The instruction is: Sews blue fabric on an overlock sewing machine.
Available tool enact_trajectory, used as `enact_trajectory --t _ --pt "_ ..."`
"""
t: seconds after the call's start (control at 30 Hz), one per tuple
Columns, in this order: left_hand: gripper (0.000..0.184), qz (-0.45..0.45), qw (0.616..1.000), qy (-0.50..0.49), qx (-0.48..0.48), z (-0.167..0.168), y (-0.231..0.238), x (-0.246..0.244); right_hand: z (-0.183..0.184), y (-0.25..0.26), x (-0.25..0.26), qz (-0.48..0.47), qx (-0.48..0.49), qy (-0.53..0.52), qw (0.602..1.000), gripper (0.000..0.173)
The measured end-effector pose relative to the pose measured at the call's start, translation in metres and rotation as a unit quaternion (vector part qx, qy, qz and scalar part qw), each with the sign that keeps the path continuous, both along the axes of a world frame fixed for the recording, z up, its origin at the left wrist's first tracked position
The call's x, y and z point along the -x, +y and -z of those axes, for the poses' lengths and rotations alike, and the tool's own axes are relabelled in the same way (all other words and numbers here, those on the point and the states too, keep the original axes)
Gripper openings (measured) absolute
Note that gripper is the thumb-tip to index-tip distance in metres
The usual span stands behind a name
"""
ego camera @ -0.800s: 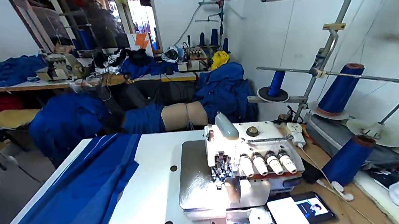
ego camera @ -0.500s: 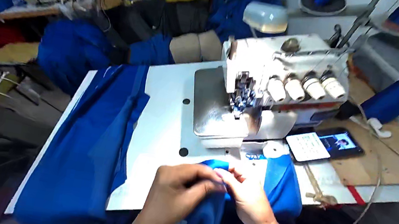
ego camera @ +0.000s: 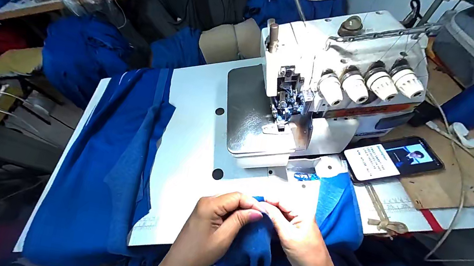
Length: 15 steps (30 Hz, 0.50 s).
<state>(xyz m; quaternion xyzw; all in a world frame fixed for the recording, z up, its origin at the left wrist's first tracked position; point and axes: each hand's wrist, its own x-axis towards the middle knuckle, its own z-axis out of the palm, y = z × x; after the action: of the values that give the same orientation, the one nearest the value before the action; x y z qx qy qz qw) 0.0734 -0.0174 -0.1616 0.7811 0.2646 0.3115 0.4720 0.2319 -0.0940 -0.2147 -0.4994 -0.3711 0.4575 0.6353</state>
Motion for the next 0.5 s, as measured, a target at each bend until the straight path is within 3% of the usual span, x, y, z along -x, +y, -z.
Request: enact_trajectory --t 0.17,0.5 --pt "0.005 -0.118 0.993 0.01 -0.022 0.012 -0.003 -0.005 -0.004 -0.004 -0.004 -0.014 0.001 -0.014 1.0 0.015" --pt "0.005 -0.13 0.991 0.025 -0.016 0.016 -0.004 -0.002 -0.003 -0.008 -0.005 -0.036 -0.004 -0.019 0.999 0.016"
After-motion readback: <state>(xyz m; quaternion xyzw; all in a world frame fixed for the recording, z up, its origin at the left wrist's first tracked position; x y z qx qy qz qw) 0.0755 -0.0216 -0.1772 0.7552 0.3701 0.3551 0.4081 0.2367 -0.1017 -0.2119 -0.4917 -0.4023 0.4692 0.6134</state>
